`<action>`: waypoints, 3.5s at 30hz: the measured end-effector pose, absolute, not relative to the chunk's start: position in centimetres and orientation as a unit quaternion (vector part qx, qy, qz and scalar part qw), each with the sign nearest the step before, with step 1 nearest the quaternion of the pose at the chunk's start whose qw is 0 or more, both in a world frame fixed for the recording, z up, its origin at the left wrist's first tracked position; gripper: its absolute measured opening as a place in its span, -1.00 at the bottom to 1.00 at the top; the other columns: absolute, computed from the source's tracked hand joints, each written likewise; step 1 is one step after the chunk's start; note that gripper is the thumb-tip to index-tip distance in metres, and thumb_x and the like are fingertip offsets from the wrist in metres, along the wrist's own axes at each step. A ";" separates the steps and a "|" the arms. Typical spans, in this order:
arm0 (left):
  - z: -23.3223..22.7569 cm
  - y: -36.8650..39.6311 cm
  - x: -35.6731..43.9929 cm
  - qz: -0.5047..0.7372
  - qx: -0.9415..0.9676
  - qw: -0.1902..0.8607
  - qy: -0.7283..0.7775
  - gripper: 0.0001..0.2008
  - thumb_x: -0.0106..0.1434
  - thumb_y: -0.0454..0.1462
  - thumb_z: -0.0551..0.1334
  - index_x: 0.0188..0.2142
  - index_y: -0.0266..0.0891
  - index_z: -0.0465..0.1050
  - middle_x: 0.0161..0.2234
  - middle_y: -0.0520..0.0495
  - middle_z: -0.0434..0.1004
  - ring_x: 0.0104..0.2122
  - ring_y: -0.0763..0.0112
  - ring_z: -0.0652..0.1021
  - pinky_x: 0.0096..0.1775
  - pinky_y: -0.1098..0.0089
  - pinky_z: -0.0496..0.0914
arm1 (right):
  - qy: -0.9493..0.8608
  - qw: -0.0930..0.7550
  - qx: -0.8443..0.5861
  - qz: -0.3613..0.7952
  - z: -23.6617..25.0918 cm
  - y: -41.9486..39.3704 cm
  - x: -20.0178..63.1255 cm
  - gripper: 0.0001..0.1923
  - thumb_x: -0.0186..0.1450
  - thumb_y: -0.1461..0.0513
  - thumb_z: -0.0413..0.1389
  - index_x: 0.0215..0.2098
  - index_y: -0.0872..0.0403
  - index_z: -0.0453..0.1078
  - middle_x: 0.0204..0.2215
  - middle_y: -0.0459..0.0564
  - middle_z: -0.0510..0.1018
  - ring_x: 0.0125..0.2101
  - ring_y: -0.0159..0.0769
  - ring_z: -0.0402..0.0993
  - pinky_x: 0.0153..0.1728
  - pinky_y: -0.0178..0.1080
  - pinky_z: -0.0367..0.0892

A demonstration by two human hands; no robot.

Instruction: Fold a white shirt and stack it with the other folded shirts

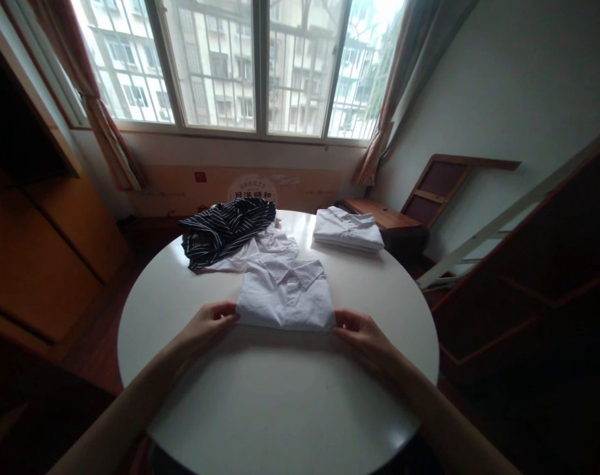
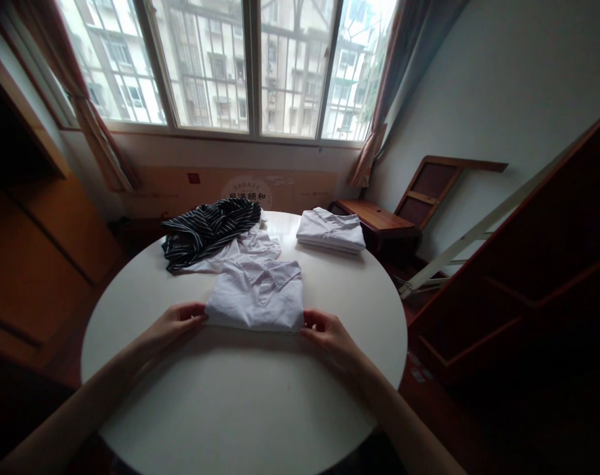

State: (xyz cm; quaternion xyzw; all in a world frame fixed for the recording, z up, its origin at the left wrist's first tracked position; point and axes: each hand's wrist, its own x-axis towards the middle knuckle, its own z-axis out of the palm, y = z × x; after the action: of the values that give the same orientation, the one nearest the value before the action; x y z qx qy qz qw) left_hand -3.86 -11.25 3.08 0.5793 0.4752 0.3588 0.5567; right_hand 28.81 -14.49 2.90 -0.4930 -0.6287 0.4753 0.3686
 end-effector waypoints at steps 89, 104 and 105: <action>2.4 -8.2 -3.5 0.364 0.503 0.504 0.600 -0.57 -0.06 -0.01 0.22 -0.32 -0.28 0.28 -0.51 0.02 0.42 -0.65 0.51 0.38 -0.61 0.47 0.22 | -0.444 0.401 -0.562 0.570 2.8 -10.8 28.9 -0.56 -0.07 0.10 0.26 -0.30 0.12 0.25 -0.52 -0.07 0.47 -0.56 -0.39 0.40 -0.53 -0.33 0.26; 2.3 -5.7 -2.6 0.319 0.587 0.428 0.608 -0.61 -0.03 0.02 0.14 -0.48 -0.29 0.37 -0.70 0.08 0.27 -0.68 0.46 0.30 -0.63 0.48 0.12 | -0.439 0.386 -0.598 0.548 3.7 -8.5 28.5 -0.82 0.06 0.20 0.21 -0.44 0.17 0.40 -0.49 -0.01 0.52 -0.54 -0.43 0.42 -0.52 -0.40 0.32; 2.2 -5.3 -2.5 0.332 0.589 0.430 0.598 -0.62 -0.05 0.01 0.16 -0.49 -0.30 0.37 -0.69 0.08 0.28 -0.66 0.47 0.31 -0.63 0.48 0.12 | -0.434 0.394 -0.587 0.559 3.8 -8.2 28.5 -0.85 0.07 0.23 0.20 -0.44 0.17 0.42 -0.47 -0.01 0.53 -0.51 -0.43 0.43 -0.48 -0.41 0.34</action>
State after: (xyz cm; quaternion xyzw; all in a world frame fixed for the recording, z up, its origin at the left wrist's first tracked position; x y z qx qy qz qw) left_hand -2.47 -5.33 2.24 0.5891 0.5983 0.3320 0.4298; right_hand 28.48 -8.21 3.81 -0.5868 -0.4341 0.5589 0.3936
